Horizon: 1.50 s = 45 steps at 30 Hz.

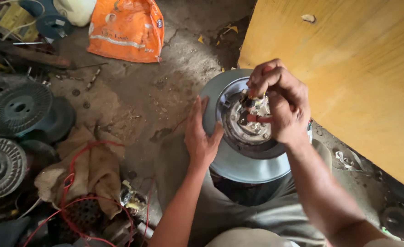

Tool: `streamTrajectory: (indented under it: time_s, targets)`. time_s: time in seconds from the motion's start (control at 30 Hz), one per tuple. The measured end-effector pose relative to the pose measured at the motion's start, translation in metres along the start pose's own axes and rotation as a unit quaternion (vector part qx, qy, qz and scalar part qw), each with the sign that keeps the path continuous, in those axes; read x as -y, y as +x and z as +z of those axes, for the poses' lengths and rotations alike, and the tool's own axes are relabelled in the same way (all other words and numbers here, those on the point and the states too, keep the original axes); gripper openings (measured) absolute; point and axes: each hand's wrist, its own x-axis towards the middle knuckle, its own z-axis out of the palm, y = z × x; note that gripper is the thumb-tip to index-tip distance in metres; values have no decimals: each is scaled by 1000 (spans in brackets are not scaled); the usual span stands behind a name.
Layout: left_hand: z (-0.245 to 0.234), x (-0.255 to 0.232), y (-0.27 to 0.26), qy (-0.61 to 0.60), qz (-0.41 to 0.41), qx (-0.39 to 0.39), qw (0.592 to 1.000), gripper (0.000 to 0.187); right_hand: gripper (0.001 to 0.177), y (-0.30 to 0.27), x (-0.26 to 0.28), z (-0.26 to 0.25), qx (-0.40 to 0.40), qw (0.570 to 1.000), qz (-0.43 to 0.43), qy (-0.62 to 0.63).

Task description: The person uses a multimeter probe to test electrical connections on the terminals of a disassembled electric motor held on their lap. They repeatedly touch the probe to different points and then briefly handle a small yellow-capped bottle.

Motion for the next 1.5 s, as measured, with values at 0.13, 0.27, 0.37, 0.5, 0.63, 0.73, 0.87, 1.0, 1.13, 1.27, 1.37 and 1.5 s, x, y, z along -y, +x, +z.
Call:
streamTrajectory:
  time_s: [0.13, 0.27, 0.37, 0.5, 0.63, 0.73, 0.87, 1.0, 1.13, 1.27, 1.37, 1.5]
  targets:
    - [2, 1, -1, 9, -17, -5, 1000, 80, 21, 11, -3, -13, 75, 994, 35, 74]
    - [-1, 2, 1, 2, -3, 3, 1000, 79, 16, 18, -11, -30, 176, 972, 20, 154]
    - [-1, 1, 2, 0, -4, 6, 1000, 79, 12, 21, -18, -41, 221, 951, 43, 213]
    - [-2, 0, 3, -1, -9, 13, 1000, 79, 11, 24, -25, -50, 274, 924, 63, 260]
    - [-2, -2, 4, 0, -7, 12, 1000, 80, 15, 31, -31, -54, 297, 909, 85, 281]
    - [-1, -3, 4, 5, -18, 14, 1000, 81, 18, 42, -36, -56, 326, 897, 87, 284]
    - [-3, -4, 6, 3, -19, 15, 1000, 82, 22, 45, -39, -54, 312, 903, 68, 287]
    - [-3, -3, 5, -2, -9, 12, 1000, 82, 19, 43, -41, -50, 300, 918, 62, 252]
    - [-2, -4, 5, -14, -14, 8, 1000, 83, 15, 50, -40, -53, 332, 907, 85, 245]
    - [-3, -6, 5, -12, -16, 5, 1000, 83, 15, 51, -36, -51, 355, 894, 53, 268]
    - [-2, -6, 5, -21, -20, 5, 1000, 84, 18, 46, -33, -49, 334, 914, 49, 227]
    - [-3, -5, 3, -32, -20, -4, 999, 83, 16, 44, -33, -39, 260, 943, 17, 208]
